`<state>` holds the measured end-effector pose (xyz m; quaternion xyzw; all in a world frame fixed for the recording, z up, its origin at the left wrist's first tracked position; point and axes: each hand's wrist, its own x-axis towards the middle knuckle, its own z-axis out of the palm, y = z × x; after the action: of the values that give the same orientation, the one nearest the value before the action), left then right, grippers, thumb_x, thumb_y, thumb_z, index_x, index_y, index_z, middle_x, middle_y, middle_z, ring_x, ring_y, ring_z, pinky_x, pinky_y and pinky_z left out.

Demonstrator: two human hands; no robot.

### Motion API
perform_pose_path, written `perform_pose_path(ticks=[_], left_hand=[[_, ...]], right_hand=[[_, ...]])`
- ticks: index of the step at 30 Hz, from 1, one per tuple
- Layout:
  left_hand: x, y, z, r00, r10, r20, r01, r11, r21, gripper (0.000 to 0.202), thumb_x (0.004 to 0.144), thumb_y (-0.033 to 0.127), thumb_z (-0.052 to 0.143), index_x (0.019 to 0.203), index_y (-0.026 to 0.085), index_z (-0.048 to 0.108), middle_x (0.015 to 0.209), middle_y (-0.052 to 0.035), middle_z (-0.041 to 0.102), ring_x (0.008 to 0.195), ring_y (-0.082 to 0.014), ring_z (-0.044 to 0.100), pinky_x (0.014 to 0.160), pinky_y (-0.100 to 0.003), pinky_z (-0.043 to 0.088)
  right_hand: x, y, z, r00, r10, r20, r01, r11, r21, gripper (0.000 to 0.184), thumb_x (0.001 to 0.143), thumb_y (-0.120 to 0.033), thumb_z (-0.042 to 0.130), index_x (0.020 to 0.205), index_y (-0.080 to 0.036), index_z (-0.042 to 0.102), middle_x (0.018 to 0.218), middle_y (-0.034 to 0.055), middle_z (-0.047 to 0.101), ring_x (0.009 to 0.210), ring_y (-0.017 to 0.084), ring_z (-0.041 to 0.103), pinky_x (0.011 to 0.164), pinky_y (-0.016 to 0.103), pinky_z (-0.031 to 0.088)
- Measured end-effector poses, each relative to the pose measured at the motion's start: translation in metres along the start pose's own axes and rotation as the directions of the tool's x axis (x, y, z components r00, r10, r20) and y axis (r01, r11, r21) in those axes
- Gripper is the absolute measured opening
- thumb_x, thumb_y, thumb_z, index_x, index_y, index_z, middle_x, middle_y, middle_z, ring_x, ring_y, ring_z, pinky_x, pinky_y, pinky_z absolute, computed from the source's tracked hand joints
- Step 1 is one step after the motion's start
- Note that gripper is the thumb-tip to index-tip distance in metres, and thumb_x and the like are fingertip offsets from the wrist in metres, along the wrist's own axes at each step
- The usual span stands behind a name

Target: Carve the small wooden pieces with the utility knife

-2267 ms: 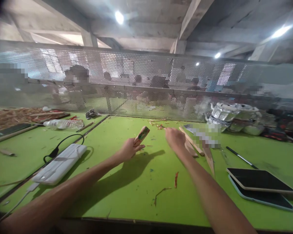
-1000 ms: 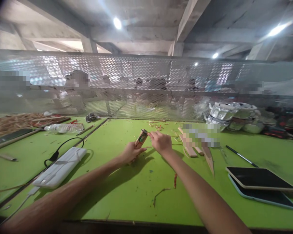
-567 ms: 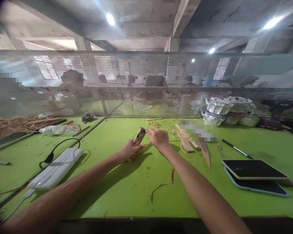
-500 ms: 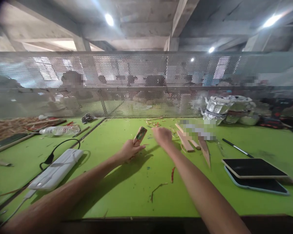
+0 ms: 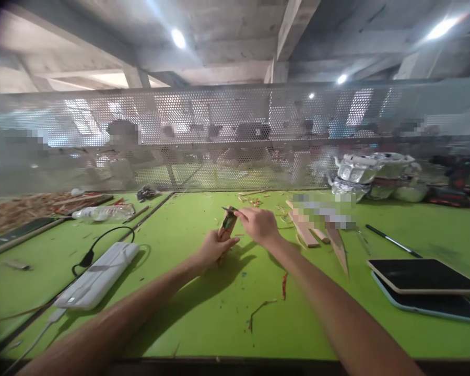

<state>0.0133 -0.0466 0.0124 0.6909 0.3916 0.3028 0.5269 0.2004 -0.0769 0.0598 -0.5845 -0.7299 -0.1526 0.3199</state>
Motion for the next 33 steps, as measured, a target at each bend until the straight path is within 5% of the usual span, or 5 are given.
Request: perform_pose_path(ticks=[9,14,21,27,33], left_hand=[[0.000,-0.005,-0.002,0.980,0.136,-0.142,-0.108,0.976,0.187,0.043,0.092,0.034,0.075,0.070,0.026,0.039,0.059,0.0062,0.042,0.052,-0.0100,0.033,0.051,-0.029,0.024],[0.002,0.001,-0.006,0.974,0.081,-0.210,-0.005,0.941,0.339,0.040,0.093,0.032,0.074,0.070,0.026,0.043,0.064,0.0027,0.051,0.056,-0.0124,0.039,0.054,-0.029,0.029],[0.001,0.009,-0.008,0.991,0.016,-0.136,0.032,0.940,0.341,0.047,0.088,0.031,0.082,0.065,0.026,0.042,0.060,0.0031,0.048,0.055,-0.0134,0.042,0.053,-0.029,0.030],[-0.003,0.011,-0.009,0.999,0.013,-0.031,-0.008,0.988,0.155,0.043,0.089,0.032,0.083,0.069,0.024,0.046,0.060,0.0061,0.048,0.049,-0.0098,0.043,0.047,-0.024,0.032],[-0.001,0.008,-0.016,0.998,-0.042,0.050,0.042,0.999,0.003,0.040,0.093,0.037,0.079,0.075,0.026,0.045,0.046,0.0107,0.043,0.036,-0.0089,0.040,0.038,-0.022,0.033]], right_hand=[[0.000,-0.009,0.001,0.998,-0.056,-0.013,0.054,0.991,-0.122,0.042,0.112,-0.033,0.050,0.101,-0.017,0.087,0.076,0.0082,0.080,0.054,0.016,0.060,0.048,0.027,0.031],[0.005,-0.007,0.002,0.999,0.003,0.036,0.007,0.957,-0.289,0.043,0.112,-0.034,0.050,0.098,-0.018,0.087,0.074,0.0074,0.078,0.053,0.015,0.057,0.048,0.028,0.026],[0.010,0.006,0.004,0.981,0.129,0.146,-0.090,0.965,-0.247,0.045,0.113,-0.034,0.046,0.105,-0.017,0.087,0.086,0.0104,0.082,0.061,0.018,0.064,0.054,0.029,0.036],[0.004,0.062,-0.011,0.857,0.500,0.120,-0.447,0.840,-0.308,0.050,0.112,-0.041,0.047,0.091,-0.017,0.086,0.076,0.0130,0.078,0.064,0.022,0.066,0.056,0.030,0.038],[0.004,0.034,-0.008,0.948,0.317,-0.007,-0.317,0.945,-0.087,0.050,0.112,-0.045,0.042,0.109,-0.018,0.085,0.081,0.0124,0.080,0.067,0.023,0.067,0.059,0.031,0.040]])
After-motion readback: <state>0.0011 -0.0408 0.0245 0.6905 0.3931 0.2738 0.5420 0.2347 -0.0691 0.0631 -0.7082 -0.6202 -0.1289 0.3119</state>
